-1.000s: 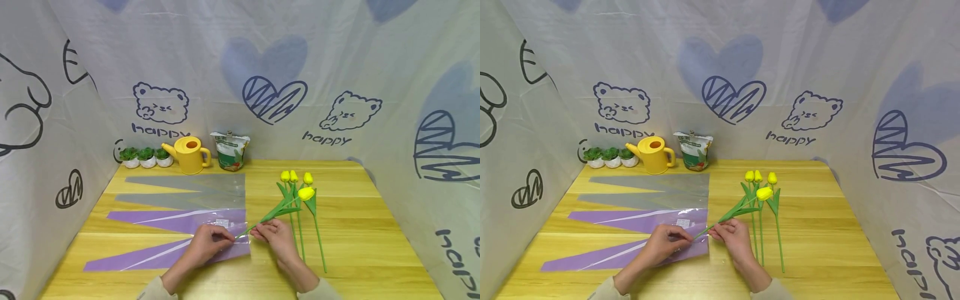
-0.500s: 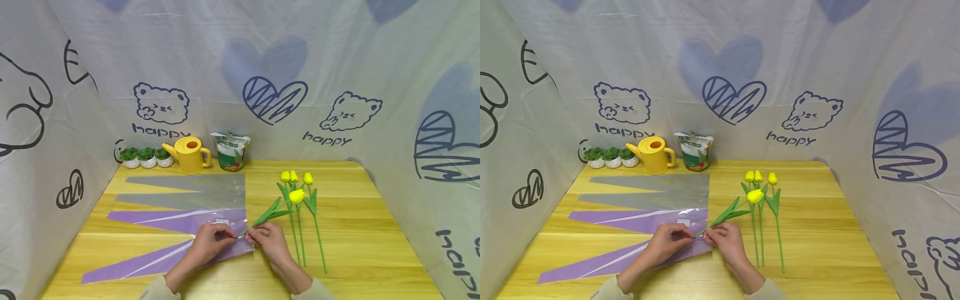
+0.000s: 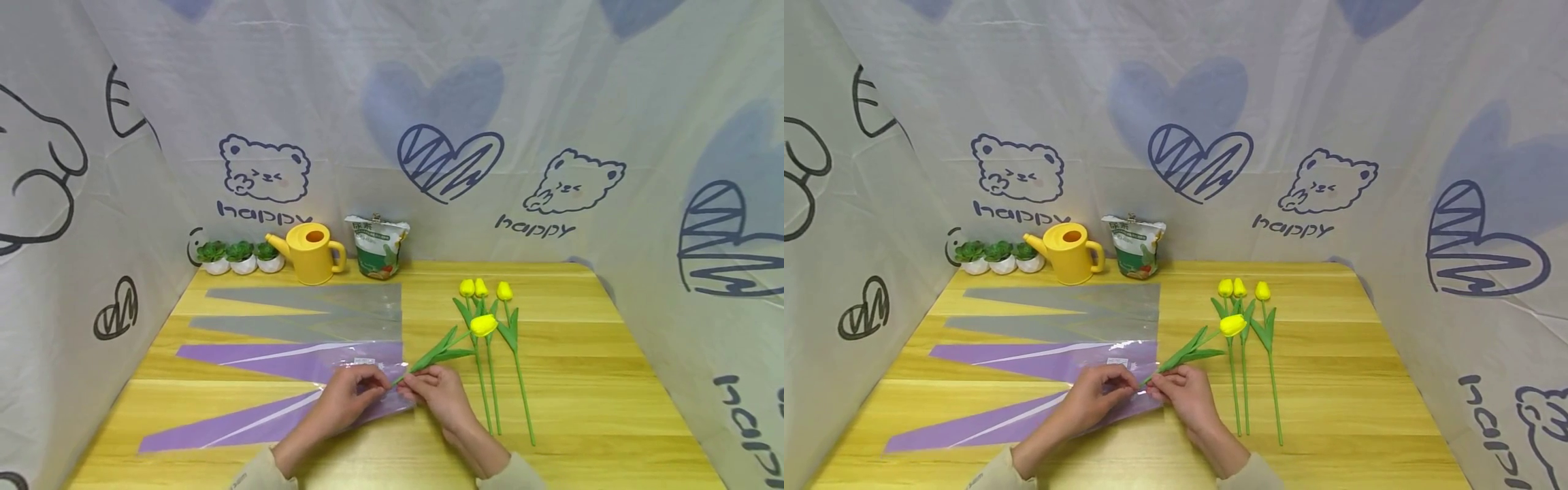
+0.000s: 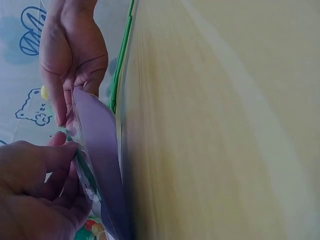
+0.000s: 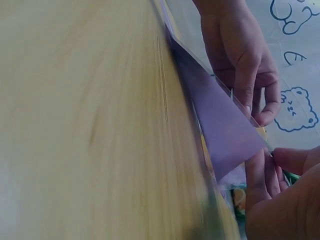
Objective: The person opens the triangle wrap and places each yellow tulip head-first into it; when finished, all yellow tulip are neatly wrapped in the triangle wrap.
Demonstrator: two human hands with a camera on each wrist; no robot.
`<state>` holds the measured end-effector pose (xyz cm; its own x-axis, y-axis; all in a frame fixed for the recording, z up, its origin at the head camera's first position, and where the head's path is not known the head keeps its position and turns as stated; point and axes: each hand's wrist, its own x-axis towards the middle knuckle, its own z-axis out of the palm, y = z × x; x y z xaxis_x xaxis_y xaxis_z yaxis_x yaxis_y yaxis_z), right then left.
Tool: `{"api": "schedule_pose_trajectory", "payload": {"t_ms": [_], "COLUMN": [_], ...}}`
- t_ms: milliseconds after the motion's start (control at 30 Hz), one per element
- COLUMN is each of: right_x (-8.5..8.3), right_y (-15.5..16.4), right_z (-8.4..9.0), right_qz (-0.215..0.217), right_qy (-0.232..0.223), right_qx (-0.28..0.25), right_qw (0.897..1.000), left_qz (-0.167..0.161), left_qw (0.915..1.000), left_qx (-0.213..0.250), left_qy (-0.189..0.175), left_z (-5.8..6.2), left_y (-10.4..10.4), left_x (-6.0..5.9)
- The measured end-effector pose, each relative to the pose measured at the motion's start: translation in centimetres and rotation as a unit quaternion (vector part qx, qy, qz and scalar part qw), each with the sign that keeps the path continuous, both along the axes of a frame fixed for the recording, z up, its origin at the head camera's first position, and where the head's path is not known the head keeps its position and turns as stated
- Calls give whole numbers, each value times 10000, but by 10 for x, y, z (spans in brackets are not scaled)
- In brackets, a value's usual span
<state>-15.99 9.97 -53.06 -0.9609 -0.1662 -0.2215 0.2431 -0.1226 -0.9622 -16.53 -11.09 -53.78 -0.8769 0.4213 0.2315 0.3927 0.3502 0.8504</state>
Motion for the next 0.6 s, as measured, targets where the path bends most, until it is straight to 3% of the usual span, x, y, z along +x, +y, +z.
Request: {"api": "schedule_pose_trajectory", "payload": {"t_ms": [200,367,467,600], "right_x": [2,11,15,12], "right_y": [18,51,72,99], "right_z": [1,9,22,41], "right_qz": [155,289,-15,-498], "right_qy": [-196,-172,74,725], "right_qx": [-23,539,1052,1615], "right_qw": [9997,9980,9944,9829], "left_qz": [91,182,203,194], "left_qw": [9997,9993,9990,9986], "left_qx": [-194,-262,-322,-445], "left_qy": [74,205,242,205], "left_z": [-2,-2,-1,-1], "left_y": [1,0,-1,-2], "left_x": [0,2,3,3]}}
